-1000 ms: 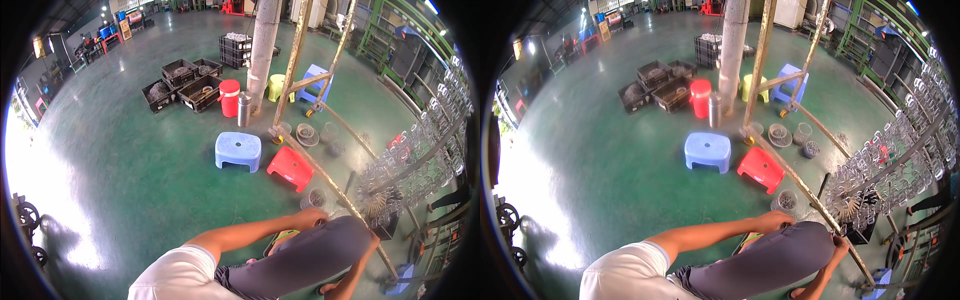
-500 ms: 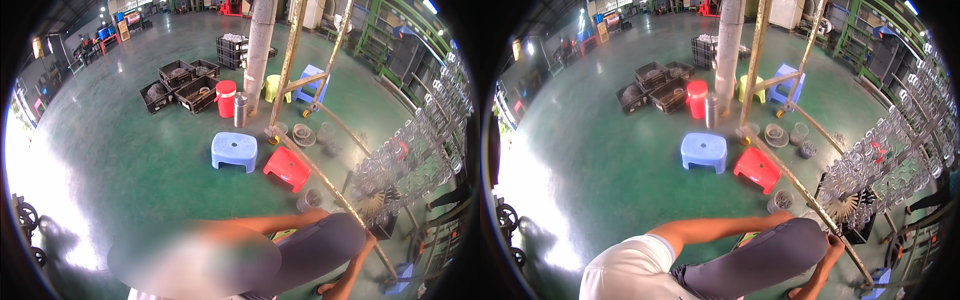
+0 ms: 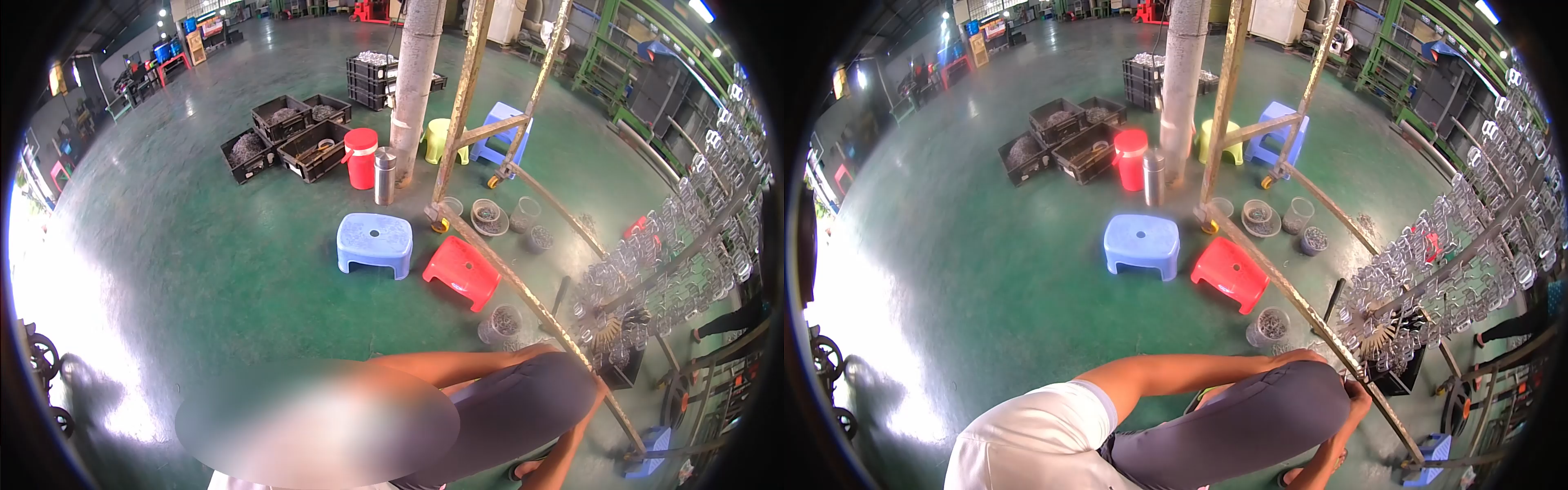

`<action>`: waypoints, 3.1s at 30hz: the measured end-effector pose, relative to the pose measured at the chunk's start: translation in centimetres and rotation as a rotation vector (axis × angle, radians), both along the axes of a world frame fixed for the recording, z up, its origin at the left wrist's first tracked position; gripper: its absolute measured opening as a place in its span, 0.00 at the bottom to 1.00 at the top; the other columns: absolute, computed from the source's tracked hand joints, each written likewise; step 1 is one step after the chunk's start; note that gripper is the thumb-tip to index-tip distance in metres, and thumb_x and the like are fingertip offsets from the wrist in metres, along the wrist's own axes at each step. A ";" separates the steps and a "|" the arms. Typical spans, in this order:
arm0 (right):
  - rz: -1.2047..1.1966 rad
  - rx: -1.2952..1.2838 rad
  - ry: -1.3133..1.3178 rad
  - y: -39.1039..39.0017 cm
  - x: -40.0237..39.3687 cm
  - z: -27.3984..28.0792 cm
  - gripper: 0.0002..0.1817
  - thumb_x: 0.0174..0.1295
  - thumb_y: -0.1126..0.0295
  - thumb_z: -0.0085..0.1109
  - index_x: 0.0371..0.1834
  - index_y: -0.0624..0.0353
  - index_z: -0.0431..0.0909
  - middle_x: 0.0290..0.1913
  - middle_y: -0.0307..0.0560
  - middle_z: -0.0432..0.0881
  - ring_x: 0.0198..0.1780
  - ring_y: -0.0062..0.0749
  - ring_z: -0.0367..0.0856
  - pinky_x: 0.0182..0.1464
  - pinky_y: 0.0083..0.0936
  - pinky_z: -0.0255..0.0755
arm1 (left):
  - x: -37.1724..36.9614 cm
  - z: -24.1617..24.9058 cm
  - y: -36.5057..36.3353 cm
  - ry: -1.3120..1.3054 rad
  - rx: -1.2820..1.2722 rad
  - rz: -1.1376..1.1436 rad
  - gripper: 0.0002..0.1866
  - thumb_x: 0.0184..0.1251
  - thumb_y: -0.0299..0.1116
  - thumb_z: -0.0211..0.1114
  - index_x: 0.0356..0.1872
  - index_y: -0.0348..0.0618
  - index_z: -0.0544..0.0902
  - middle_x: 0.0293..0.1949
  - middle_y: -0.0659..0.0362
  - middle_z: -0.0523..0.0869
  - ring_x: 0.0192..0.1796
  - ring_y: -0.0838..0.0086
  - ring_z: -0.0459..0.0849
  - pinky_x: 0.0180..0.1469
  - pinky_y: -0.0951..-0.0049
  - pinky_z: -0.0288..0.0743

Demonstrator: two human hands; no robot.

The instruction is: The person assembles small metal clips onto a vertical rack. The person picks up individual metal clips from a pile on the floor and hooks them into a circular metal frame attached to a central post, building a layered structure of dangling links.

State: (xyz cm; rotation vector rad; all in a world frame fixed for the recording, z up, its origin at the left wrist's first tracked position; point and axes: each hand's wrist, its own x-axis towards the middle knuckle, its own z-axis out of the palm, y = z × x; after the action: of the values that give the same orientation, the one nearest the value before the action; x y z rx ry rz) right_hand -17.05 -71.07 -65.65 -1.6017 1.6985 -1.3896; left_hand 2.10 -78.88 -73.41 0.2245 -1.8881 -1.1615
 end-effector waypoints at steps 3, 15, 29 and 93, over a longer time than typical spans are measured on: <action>0.067 0.119 0.018 -0.6 -1.7 -1.1 0.12 0.65 0.71 0.71 0.31 0.72 0.87 0.23 0.41 0.84 0.26 0.18 0.75 0.29 0.25 0.70 | 0.0 0.7 0.2 -0.014 -0.032 0.025 0.21 0.78 0.46 0.60 0.49 0.34 0.85 0.40 0.42 0.89 0.40 0.62 0.86 0.50 0.59 0.78; -0.045 0.242 0.241 -0.9 0.7 2.3 0.18 0.60 0.60 0.72 0.37 0.70 0.91 0.31 0.62 0.90 0.32 0.42 0.92 0.41 0.35 0.81 | -1.3 -0.7 0.7 -0.103 -0.100 0.223 0.11 0.61 0.38 0.69 0.36 0.41 0.88 0.35 0.46 0.87 0.41 0.46 0.86 0.44 0.52 0.78; -0.053 0.253 0.286 -1.3 1.0 3.2 0.13 0.61 0.66 0.69 0.37 0.69 0.90 0.29 0.64 0.88 0.31 0.53 0.89 0.39 0.40 0.80 | -1.9 2.8 2.1 -0.319 0.003 0.381 0.10 0.61 0.37 0.71 0.35 0.41 0.86 0.34 0.51 0.85 0.39 0.51 0.87 0.42 0.55 0.80; -0.133 0.140 0.216 -3.8 -2.0 0.3 0.12 0.60 0.70 0.69 0.35 0.72 0.89 0.30 0.68 0.87 0.35 0.58 0.91 0.42 0.41 0.83 | -4.1 0.5 -4.5 -0.127 1.150 0.079 0.18 0.79 0.39 0.69 0.52 0.29 0.85 0.49 0.47 0.92 0.52 0.63 0.93 0.57 0.69 0.86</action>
State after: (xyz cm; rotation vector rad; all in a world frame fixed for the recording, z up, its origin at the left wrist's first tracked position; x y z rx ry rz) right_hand -19.03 -74.87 -65.32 -1.6345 2.0131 -1.1604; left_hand -2.00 -83.34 -72.92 0.9908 -1.0798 -2.0867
